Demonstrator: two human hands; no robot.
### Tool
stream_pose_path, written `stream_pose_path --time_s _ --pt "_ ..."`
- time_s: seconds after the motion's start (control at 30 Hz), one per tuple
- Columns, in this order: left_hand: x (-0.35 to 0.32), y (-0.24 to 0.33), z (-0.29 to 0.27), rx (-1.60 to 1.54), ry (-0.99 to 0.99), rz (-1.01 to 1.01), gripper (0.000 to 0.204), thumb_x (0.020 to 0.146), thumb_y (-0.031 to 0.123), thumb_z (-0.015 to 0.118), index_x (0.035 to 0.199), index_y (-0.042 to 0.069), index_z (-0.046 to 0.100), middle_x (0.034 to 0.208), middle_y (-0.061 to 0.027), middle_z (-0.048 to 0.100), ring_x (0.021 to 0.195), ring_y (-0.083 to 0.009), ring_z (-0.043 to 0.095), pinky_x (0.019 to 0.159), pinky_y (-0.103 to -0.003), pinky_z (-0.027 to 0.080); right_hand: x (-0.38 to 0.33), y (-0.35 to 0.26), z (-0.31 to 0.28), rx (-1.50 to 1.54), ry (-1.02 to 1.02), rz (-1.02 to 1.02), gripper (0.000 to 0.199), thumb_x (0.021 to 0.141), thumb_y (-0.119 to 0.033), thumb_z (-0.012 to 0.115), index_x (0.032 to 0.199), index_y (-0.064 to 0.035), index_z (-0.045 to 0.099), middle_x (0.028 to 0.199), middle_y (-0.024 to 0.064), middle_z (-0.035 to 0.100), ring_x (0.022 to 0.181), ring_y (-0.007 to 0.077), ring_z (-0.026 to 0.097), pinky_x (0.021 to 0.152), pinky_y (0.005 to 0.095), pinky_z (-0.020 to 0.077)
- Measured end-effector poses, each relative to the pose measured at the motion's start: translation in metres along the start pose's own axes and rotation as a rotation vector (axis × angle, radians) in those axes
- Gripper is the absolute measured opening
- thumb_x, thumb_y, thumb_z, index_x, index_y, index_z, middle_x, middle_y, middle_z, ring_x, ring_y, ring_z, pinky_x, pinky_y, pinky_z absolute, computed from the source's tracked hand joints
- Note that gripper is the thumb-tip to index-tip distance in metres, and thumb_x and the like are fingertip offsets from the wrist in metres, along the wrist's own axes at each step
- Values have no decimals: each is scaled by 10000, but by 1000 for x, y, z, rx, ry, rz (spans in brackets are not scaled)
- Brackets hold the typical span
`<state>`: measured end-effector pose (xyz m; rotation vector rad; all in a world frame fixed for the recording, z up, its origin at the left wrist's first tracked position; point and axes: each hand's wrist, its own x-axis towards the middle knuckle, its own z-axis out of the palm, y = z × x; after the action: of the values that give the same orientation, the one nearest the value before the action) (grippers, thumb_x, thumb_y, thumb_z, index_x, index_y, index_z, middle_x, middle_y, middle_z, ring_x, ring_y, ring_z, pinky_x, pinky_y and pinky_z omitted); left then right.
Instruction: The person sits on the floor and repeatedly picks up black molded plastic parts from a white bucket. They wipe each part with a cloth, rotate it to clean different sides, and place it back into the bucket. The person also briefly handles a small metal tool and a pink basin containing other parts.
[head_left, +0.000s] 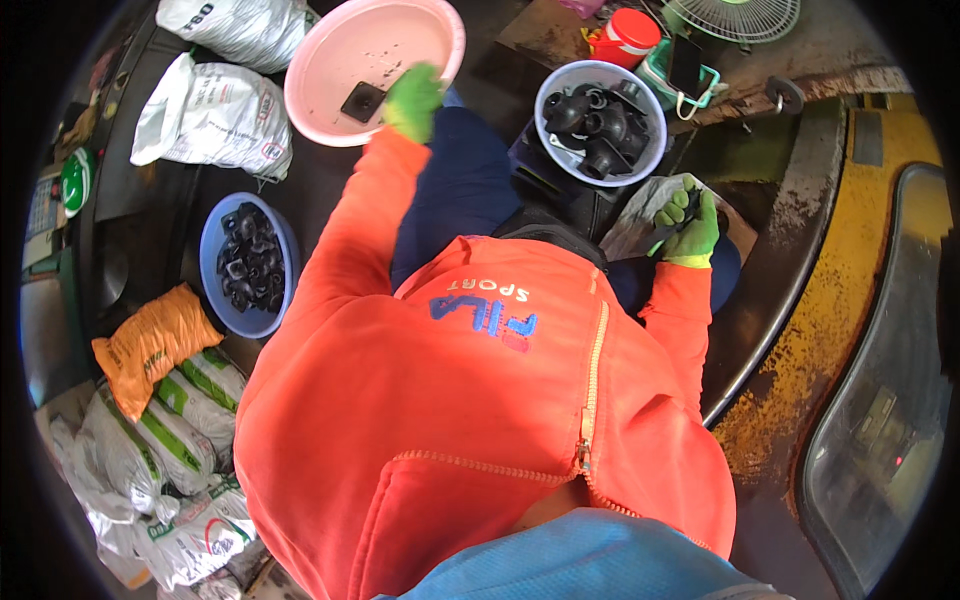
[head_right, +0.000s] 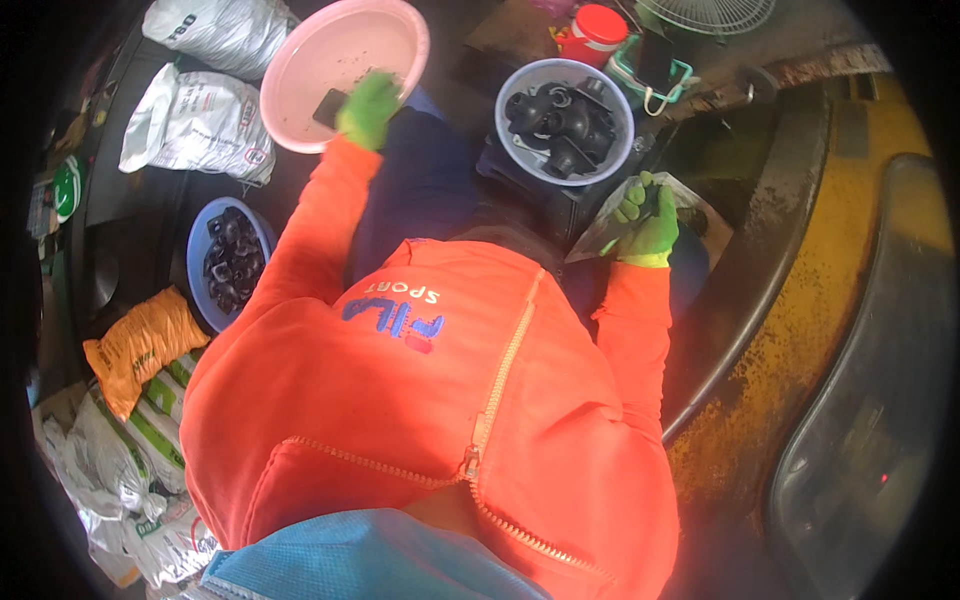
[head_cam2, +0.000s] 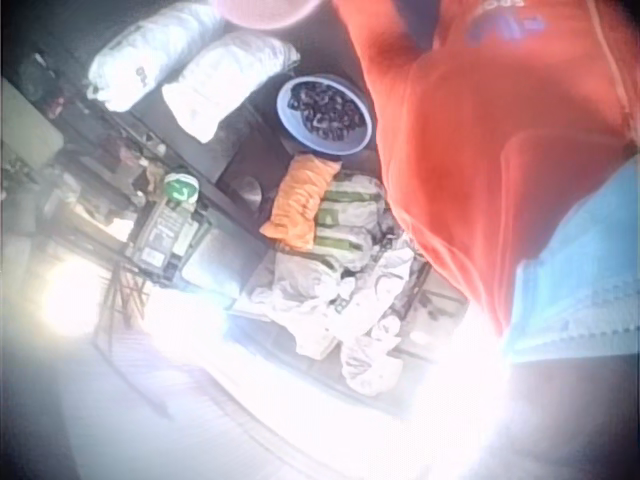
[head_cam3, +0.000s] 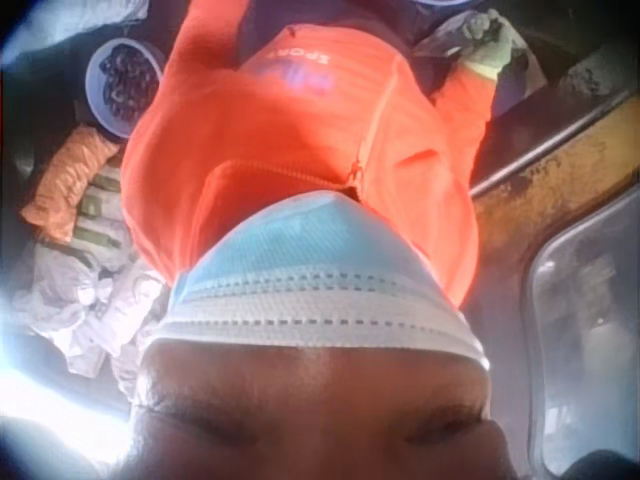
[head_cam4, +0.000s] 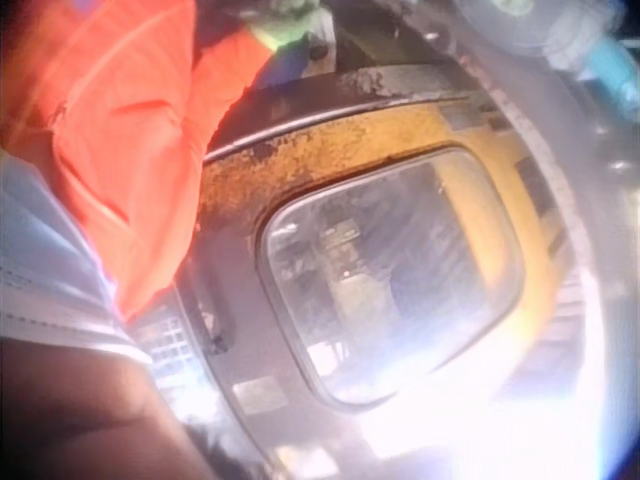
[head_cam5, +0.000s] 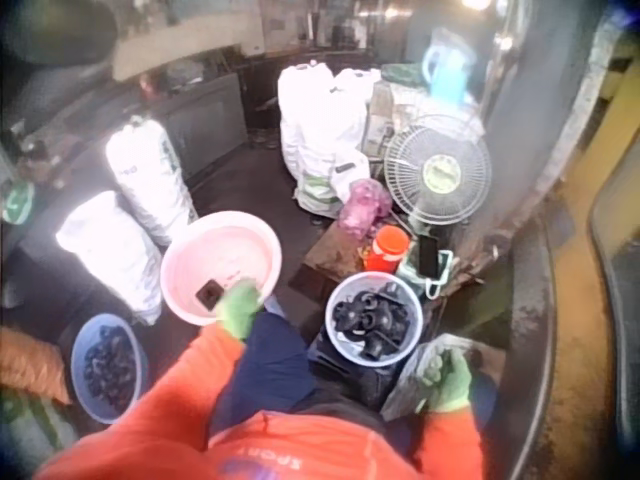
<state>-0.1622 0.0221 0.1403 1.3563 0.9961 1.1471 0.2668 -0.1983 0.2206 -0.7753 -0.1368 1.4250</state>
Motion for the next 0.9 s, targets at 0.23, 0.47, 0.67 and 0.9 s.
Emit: stream_pose_path --time_s 0.23,0.47,0.67,0.9 --pt "38 -14 200 1410 -543 368 585 772 165 648 1343 238 544 1372 -82 532 1359 -289 360 1085 -555 226 -5 11 24 -162 185 -1 291 991 -358 476 1071 -102 590 712 -9 535 541 127 456 500 268 362" --pt "72 34 214 1467 -781 20 469 684 353 747 1102 143 705 1118 -119 677 1086 -290 612 903 -435 451 -12 17 42 -410 318 -31 290 946 -310 589 1097 -63 612 734 -9 580 476 89 445 442 215 348" --pt "4 150 196 797 -664 424 657 628 449 773 1133 41 672 995 -182 678 947 -356 640 864 -429 493 -18 27 96 -621 179 -182 270 911 -184 631 1139 -43 599 831 -6 623 560 40 501 455 199 362" --pt "-38 198 205 304 -401 704 549 568 291 857 1025 69 649 1038 -132 653 945 -336 628 856 -434 482 -43 12 125 -109 -282 20 350 965 -273 531 1228 -42 557 839 16 631 506 72 455 431 201 313"
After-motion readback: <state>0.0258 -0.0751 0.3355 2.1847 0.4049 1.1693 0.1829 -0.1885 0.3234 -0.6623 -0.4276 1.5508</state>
